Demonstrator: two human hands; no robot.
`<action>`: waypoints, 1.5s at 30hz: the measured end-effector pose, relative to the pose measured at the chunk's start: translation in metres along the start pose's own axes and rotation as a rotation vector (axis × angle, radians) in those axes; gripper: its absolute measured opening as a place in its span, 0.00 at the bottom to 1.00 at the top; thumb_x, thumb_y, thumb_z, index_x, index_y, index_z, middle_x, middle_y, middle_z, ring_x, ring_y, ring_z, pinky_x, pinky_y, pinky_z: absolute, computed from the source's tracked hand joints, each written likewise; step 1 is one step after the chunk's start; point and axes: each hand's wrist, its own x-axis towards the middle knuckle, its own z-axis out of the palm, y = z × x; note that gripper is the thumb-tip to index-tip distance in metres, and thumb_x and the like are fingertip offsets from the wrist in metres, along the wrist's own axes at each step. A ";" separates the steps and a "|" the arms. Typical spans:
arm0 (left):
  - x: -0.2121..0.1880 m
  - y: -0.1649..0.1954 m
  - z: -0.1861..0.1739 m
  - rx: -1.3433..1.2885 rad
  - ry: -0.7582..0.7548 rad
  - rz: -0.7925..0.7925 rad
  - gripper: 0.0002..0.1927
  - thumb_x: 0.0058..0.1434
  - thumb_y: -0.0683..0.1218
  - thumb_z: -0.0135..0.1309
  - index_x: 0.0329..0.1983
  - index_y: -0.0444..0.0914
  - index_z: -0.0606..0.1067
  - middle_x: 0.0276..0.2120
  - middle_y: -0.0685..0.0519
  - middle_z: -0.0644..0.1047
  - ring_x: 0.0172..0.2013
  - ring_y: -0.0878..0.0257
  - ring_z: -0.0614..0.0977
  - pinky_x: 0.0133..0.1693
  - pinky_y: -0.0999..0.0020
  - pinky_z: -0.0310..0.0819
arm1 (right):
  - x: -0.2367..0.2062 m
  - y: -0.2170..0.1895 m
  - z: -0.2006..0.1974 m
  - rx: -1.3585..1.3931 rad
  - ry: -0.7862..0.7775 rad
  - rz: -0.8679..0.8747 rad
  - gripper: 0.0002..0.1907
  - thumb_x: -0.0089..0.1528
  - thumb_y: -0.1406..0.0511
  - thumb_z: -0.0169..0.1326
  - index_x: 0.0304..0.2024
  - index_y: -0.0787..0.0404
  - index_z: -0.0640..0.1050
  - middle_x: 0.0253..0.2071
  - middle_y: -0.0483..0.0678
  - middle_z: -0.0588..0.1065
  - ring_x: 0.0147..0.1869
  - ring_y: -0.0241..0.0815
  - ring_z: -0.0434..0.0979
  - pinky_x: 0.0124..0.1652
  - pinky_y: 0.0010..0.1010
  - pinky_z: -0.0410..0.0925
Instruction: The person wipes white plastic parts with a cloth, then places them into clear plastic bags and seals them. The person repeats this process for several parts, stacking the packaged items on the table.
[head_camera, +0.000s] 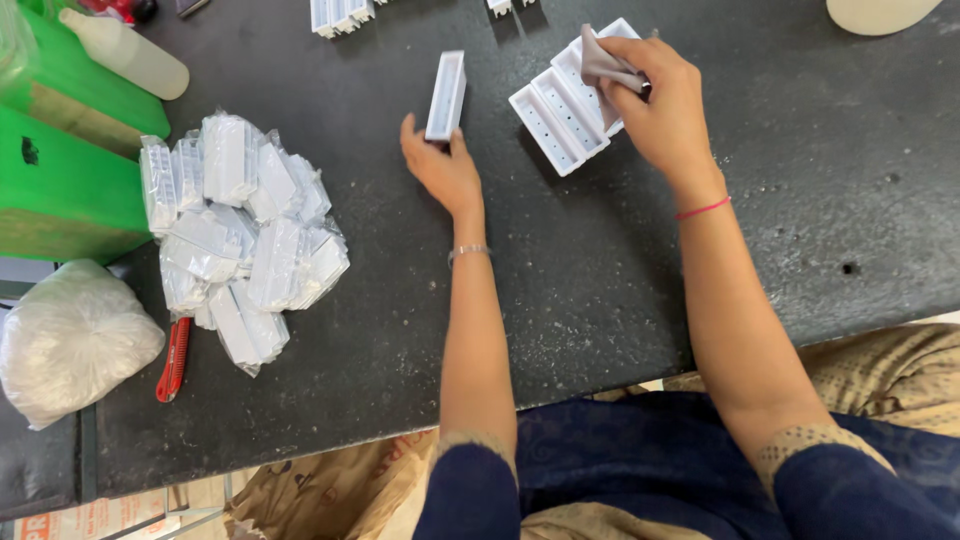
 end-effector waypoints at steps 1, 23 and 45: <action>0.010 0.007 0.011 -0.056 -0.008 0.003 0.32 0.56 0.36 0.64 0.63 0.34 0.66 0.51 0.45 0.72 0.45 0.54 0.80 0.46 0.62 0.77 | 0.001 0.002 -0.001 -0.009 0.016 0.008 0.18 0.64 0.75 0.57 0.57 0.63 0.80 0.47 0.54 0.78 0.49 0.47 0.81 0.49 0.33 0.71; 0.044 0.033 0.067 -0.476 -0.334 -0.029 0.26 0.67 0.42 0.54 0.67 0.36 0.64 0.57 0.42 0.76 0.56 0.55 0.81 0.56 0.64 0.75 | 0.002 0.031 -0.016 0.363 0.241 0.158 0.12 0.70 0.74 0.57 0.57 0.68 0.79 0.49 0.46 0.80 0.52 0.35 0.78 0.54 0.26 0.72; -0.030 0.002 -0.006 -1.446 -0.658 -0.801 0.13 0.67 0.42 0.46 0.54 0.35 0.70 0.53 0.38 0.75 0.52 0.51 0.81 0.54 0.56 0.79 | -0.009 0.025 0.026 0.672 -0.074 0.492 0.20 0.65 0.75 0.51 0.60 0.67 0.76 0.50 0.51 0.80 0.49 0.37 0.82 0.43 0.23 0.70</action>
